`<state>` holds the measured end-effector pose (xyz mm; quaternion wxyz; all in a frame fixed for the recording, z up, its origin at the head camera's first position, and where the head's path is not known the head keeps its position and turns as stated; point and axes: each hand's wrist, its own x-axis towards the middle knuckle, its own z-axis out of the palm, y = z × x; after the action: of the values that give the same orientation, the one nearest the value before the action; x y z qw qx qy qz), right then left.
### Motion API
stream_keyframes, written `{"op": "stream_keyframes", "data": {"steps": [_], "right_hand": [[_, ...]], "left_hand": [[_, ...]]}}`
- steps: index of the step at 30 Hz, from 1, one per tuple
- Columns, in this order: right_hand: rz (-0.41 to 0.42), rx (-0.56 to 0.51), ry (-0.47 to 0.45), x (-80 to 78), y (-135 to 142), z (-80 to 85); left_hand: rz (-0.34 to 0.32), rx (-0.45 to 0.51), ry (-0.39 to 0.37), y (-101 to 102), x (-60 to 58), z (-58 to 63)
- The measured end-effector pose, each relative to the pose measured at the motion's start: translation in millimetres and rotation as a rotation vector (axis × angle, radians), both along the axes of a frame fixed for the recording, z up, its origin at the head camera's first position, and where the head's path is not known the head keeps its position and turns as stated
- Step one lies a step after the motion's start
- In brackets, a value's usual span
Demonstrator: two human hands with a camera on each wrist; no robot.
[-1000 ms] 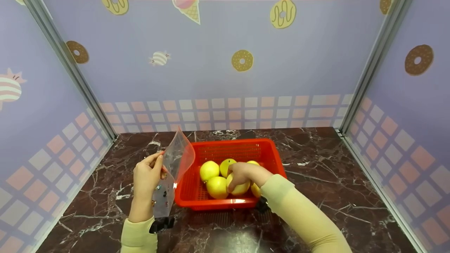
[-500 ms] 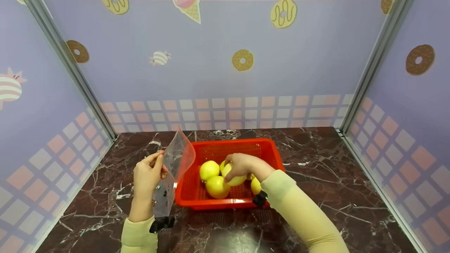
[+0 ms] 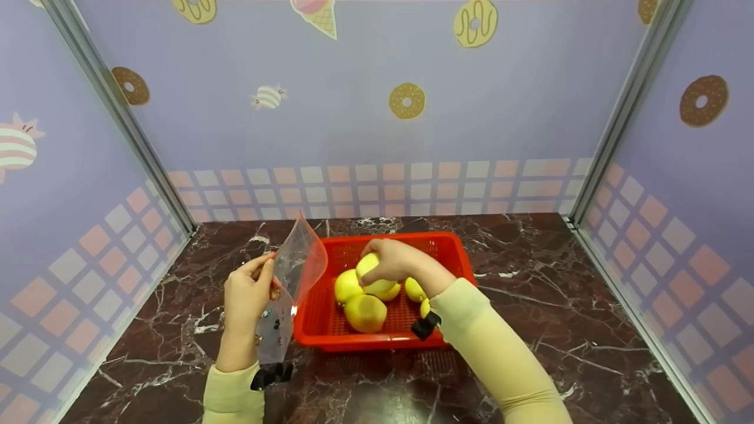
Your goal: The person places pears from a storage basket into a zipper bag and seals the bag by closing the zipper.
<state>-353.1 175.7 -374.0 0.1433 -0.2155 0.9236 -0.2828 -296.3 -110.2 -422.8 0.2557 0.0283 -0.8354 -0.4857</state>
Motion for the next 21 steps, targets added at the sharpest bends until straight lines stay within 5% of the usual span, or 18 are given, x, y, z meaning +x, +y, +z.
{"op": "stream_keyframes", "data": {"steps": [21], "right_hand": [[-0.021, -0.339, 0.041, 9.8, -58, 40.0]], "left_hand": [[0.008, -0.034, 0.023, 0, -0.2, -1.4]]}}
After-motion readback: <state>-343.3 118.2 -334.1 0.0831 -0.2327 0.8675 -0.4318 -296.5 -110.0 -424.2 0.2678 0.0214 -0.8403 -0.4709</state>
